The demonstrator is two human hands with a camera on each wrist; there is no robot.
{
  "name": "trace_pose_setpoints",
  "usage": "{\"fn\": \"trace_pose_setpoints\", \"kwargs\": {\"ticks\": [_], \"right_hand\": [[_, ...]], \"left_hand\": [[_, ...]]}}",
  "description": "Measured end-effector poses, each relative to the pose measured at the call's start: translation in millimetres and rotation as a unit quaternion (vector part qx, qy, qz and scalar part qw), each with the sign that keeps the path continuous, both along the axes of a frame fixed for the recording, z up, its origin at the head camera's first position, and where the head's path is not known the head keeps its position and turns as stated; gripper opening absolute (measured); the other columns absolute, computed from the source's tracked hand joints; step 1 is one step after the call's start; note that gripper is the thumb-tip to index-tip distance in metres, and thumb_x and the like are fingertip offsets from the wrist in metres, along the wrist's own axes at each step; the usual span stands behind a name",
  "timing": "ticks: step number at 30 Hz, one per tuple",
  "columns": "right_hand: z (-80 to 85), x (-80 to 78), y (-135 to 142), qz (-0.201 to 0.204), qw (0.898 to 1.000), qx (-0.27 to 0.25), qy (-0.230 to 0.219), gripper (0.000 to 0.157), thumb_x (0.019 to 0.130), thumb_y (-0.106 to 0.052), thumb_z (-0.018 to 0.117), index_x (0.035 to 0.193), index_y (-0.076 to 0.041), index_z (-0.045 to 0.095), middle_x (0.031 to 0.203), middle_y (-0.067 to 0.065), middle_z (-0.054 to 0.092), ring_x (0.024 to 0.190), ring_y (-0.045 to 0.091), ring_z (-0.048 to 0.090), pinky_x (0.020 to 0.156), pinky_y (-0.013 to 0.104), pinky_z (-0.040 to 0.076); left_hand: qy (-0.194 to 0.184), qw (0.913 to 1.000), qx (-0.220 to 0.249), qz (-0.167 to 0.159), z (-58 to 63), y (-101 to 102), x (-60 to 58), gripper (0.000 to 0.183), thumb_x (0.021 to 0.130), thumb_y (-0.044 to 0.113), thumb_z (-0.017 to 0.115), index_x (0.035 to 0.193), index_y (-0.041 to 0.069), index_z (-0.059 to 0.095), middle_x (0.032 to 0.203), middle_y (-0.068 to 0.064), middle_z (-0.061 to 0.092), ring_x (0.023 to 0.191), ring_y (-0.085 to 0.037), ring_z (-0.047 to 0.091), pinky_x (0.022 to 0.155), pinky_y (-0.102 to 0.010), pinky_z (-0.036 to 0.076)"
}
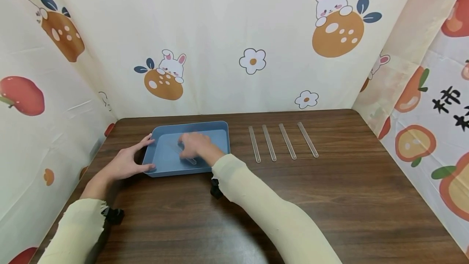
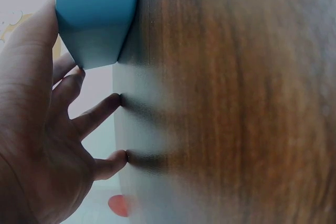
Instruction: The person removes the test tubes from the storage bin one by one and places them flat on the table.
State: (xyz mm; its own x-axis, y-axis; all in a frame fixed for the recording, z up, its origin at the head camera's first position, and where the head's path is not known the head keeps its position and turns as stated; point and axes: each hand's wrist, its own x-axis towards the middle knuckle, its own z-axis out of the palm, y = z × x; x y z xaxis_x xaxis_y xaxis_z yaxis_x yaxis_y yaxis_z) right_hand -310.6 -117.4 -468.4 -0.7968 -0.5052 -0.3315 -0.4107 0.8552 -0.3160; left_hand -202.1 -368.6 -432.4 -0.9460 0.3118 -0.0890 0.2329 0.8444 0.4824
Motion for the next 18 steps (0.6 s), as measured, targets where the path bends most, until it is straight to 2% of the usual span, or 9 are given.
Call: {"fn": "trace_pose_setpoints", "kwargs": {"ticks": [5,12,18], "right_hand": [[8.9,10.1,2,-0.012,1.000,-0.005,-0.003,0.055,0.102,-0.048,0.080,0.155,-0.046,0.065,0.157,-0.014,0.069,0.112,0.012,0.067,0.089,0.037,0.060],[46.6,38.5,17,-0.008,0.999,-0.031,-0.003,0.050,0.104,-0.042,0.078,0.153,-0.035,0.070,0.155,-0.004,0.072,0.107,0.016,0.069,0.089,0.037,0.060],[19.2,19.8,6,-0.019,0.999,-0.025,-0.008,0.053,0.101,-0.044,0.082,0.152,-0.042,0.069,0.154,-0.009,0.072,0.102,0.015,0.067,0.084,0.037,0.058]], "left_hand": [[0.002,1.0000,0.001,0.001,-0.5,0,0.0,0.095,0.098,0.039,0.086,0.174,0.008,0.039,0.188,-0.020,0.024,0.159,-0.064,0.041,0.120,-0.087,0.038],[-0.002,1.0000,-0.003,0.003,-1.0,0,0.0,0.095,0.098,0.040,0.086,0.174,0.008,0.039,0.189,-0.020,0.024,0.160,-0.064,0.040,0.121,-0.087,0.038],[-0.005,1.0000,-0.004,0.005,-0.4,0,-0.9,0.095,0.098,0.041,0.085,0.175,0.009,0.038,0.189,-0.019,0.023,0.160,-0.064,0.040,0.121,-0.088,0.038]]}}
